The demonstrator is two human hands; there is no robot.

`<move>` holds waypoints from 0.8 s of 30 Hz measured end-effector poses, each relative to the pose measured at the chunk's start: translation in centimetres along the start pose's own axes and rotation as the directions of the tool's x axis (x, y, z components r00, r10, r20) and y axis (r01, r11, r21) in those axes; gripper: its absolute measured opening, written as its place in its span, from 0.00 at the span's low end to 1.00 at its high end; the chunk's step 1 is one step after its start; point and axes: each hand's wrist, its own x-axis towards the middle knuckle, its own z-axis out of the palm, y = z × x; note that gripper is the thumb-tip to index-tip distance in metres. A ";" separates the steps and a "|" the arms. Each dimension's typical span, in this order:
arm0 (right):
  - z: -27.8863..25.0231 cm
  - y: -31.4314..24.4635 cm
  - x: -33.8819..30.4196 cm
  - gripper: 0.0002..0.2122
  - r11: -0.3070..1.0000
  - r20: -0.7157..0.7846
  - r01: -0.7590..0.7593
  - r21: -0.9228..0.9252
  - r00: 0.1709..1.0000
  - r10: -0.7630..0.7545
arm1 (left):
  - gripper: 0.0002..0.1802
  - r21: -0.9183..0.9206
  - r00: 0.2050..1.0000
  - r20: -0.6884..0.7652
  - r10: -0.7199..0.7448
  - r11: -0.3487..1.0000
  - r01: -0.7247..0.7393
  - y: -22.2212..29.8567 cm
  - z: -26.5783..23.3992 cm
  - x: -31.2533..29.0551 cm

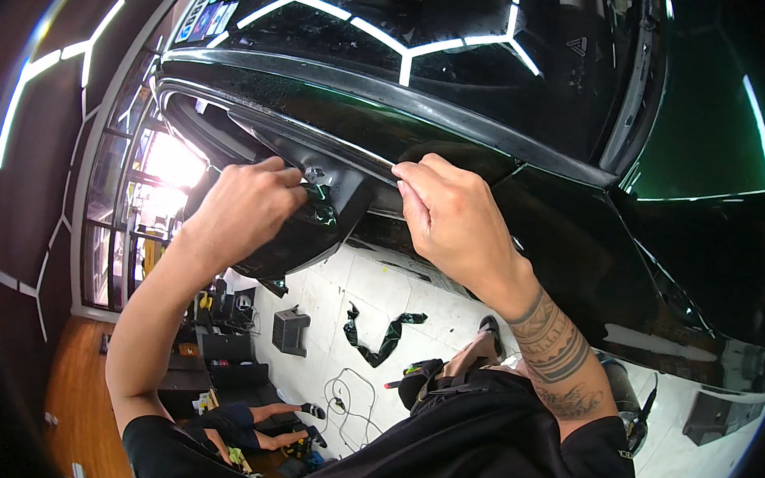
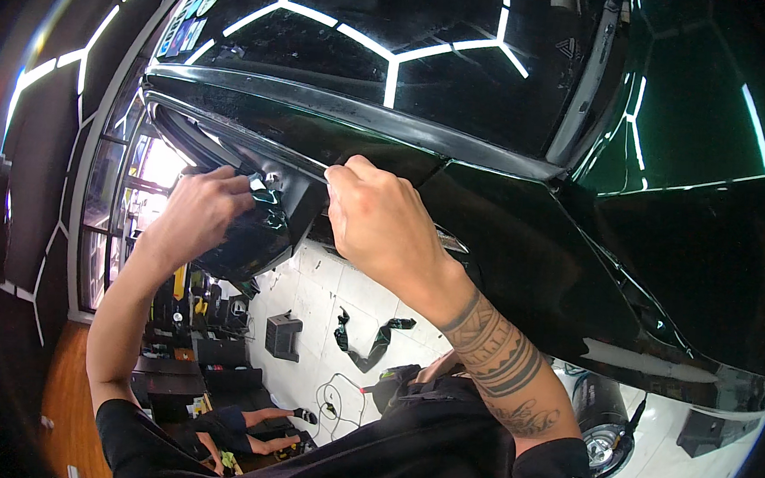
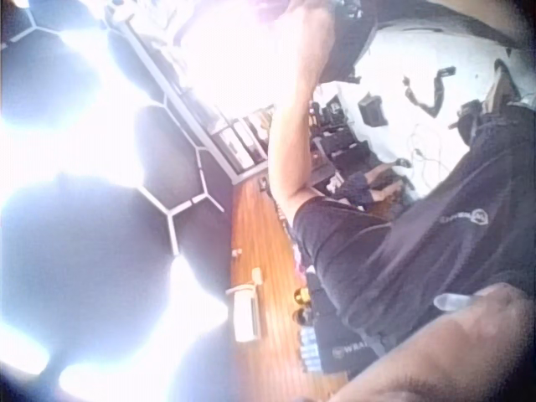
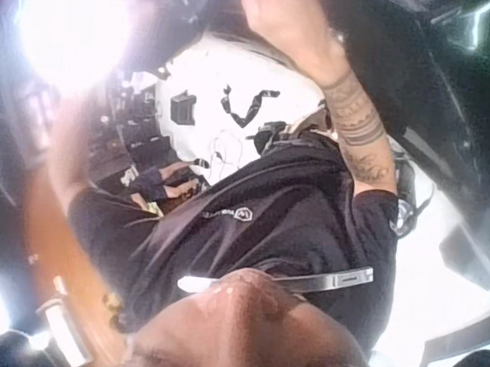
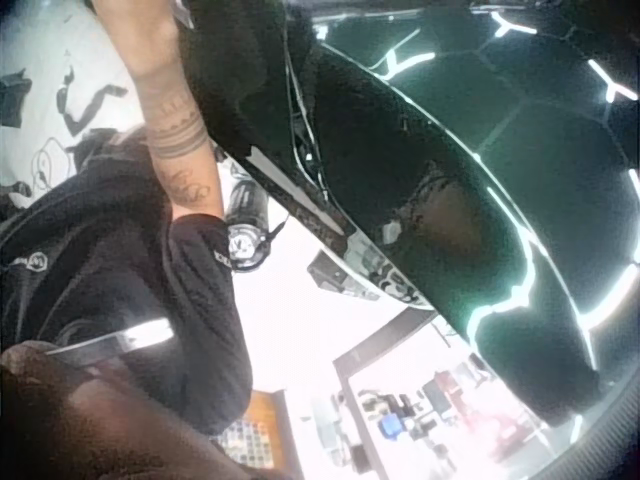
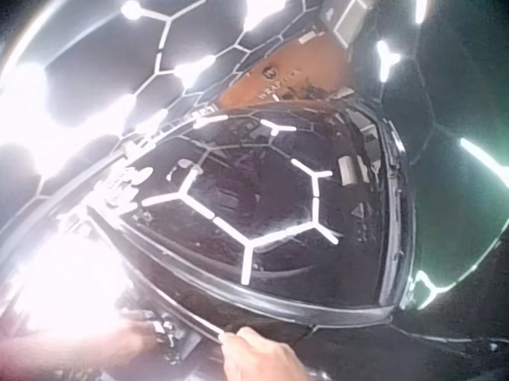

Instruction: The person applies a dark green vinyl wrap to a car's side mirror. They smooth the material with a squeegee, trim excess with a knife, and tuck edges into crevices.

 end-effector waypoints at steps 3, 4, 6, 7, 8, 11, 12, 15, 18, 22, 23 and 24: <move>0.1 0.1 -0.2 0.03 1.000 0.014 0.007 -0.008 1.000 -0.006 | 0.05 0.013 0.999 0.051 -0.011 1.000 0.010 -1.3 0.1 -0.1; 0.0 0.1 -0.2 0.03 1.000 0.010 0.006 -0.009 1.000 -0.006 | 0.09 0.001 1.000 0.012 -0.026 1.000 0.026 -2.6 -0.2 -0.4; -0.2 -0.1 0.0 0.04 0.999 0.012 0.031 0.045 0.999 -0.031 | 0.15 -0.223 0.974 -0.172 -0.150 0.969 0.110 -4.5 -1.5 -1.9; -0.9 -0.1 0.0 0.06 0.994 0.018 0.057 0.089 0.998 -0.058 | 0.18 -0.280 0.945 -0.080 -0.316 0.917 0.283 -4.2 -4.1 -2.6; -1.5 -0.4 0.5 0.07 0.987 0.030 0.088 0.133 0.995 -0.093 | 0.20 -0.330 0.861 0.010 -0.508 0.811 0.483 -4.1 -5.1 -3.8; -7.0 -5.6 -0.9 0.11 0.707 0.129 -0.219 0.672 0.975 0.179 | 0.25 -0.459 0.778 -0.380 -0.500 0.832 0.311 -4.8 -2.4 -9.5; -9.0 -7.1 -1.9 0.08 0.632 0.095 -0.160 0.758 0.986 0.136 | 0.26 -0.436 0.740 -0.421 -0.524 0.833 0.342 -4.7 -1.8 -10.7; -13.1 -12.7 -4.4 0.05 0.782 -0.039 0.136 0.609 0.989 -0.143 | 0.23 -0.408 0.673 -0.413 -0.614 0.785 0.467 -4.4 1.0 -13.6; -13.6 -17.0 -4.8 0.06 0.904 0.157 0.418 0.093 0.890 -0.428 | 0.14 -0.425 0.611 -0.364 -0.703 0.709 0.563 -4.5 4.7 -15.5; -10.5 -19.1 -4.4 0.08 0.825 0.371 0.551 -0.127 0.798 -0.476 | 0.10 -0.512 0.584 -0.323 -0.745 0.656 0.554 -5.3 8.7 -16.1; -9.3 -19.5 -4.1 0.09 0.801 0.392 0.575 -0.165 0.784 -0.481 | 0.11 -0.542 0.593 -0.331 -0.734 0.662 0.517 -5.3 9.6 -15.9; -8.4 -20.0 -3.4 0.11 0.826 0.512 0.528 -0.196 0.774 -0.373 | 0.12 -0.570 0.603 -0.341 -0.721 0.668 0.477 -5.2 10.5 -15.7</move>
